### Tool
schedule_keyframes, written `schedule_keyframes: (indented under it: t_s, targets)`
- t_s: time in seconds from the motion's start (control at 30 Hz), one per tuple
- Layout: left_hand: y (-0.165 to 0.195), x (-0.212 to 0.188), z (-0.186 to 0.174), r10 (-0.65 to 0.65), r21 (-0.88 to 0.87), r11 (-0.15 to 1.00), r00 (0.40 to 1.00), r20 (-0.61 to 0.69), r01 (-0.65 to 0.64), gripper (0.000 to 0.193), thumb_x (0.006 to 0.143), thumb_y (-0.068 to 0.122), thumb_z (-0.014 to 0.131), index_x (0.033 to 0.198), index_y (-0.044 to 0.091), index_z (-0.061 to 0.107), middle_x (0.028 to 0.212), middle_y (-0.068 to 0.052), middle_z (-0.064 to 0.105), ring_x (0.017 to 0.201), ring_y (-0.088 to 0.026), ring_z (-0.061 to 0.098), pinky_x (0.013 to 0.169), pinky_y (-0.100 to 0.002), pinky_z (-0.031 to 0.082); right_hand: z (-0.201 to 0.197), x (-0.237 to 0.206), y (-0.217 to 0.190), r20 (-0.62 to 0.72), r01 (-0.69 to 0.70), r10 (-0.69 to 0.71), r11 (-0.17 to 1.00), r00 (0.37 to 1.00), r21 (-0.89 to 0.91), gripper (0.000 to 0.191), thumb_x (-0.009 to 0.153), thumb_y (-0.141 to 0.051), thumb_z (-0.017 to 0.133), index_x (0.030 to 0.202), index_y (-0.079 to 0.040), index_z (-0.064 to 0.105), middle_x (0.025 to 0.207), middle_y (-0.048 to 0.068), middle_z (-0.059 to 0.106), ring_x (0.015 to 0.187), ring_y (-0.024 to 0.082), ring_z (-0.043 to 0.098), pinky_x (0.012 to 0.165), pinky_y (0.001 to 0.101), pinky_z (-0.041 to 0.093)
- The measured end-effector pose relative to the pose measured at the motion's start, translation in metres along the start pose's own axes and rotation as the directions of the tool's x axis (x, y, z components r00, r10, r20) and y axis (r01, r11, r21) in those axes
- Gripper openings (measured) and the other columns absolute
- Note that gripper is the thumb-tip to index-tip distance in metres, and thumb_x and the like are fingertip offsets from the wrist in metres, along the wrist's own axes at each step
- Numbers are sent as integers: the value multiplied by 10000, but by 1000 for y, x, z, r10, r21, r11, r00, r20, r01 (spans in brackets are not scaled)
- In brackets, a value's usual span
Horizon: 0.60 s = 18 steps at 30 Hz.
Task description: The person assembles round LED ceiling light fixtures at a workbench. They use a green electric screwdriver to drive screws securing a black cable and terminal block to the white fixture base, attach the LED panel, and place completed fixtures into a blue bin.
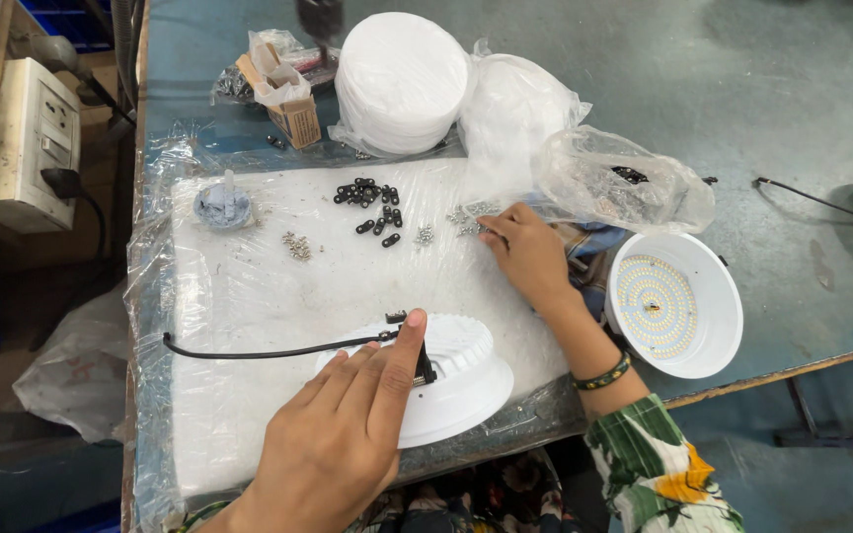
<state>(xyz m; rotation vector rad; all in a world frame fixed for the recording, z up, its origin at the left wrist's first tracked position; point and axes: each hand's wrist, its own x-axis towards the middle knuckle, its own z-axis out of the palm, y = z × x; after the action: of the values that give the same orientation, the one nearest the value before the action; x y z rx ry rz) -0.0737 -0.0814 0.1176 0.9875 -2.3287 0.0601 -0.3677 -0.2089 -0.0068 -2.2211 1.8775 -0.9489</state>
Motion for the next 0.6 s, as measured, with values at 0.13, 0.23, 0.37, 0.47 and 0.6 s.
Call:
schedule_keyframes:
  t_s: [0.13,0.23,0.37,0.47,0.6]
  targets:
    - [-4,-1,-4,-26,-32,999,1000,0,26,726,721,-42,587,1441,-76,496,992,-155,739,916,-295,745,864,-394,588,4,-3,-5,-20,21,-21,999,1000,-28,137,900,-115,742,1006,-160,814,920,74,691,771,273,665,657,386,498]
    - [-8,-2,-5,-30,-42,999,1000,-5,30,708,741,-50,589,1442,-77,495,998,-153,745,912,-296,744,852,-385,589,-2,-5,0,-16,67,-66,986,998,151,128,877,-102,747,989,-126,805,911,64,687,756,236,653,680,343,515]
    - [-9,-2,-7,-31,-47,998,999,-5,31,685,773,-57,589,1450,-75,489,987,-165,740,905,-293,742,855,-384,592,-10,-4,4,0,-164,173,931,985,326,122,901,-127,735,1011,-114,787,923,40,699,703,196,659,645,310,515]
    - [-10,-1,-8,-43,-47,998,999,9,43,692,768,-59,591,1452,-81,488,961,-169,741,907,-290,745,846,-386,589,-12,-5,-1,25,-39,35,983,999,182,134,894,-139,763,1018,-100,794,923,51,703,742,188,657,680,309,517]
    - [-9,0,-9,-44,-41,998,999,-3,44,690,776,-60,590,1459,-74,488,907,-165,734,904,-283,744,858,-384,587,-7,-8,-15,34,-48,47,999,998,26,123,886,-212,784,982,-136,799,901,34,685,694,187,646,658,323,514]
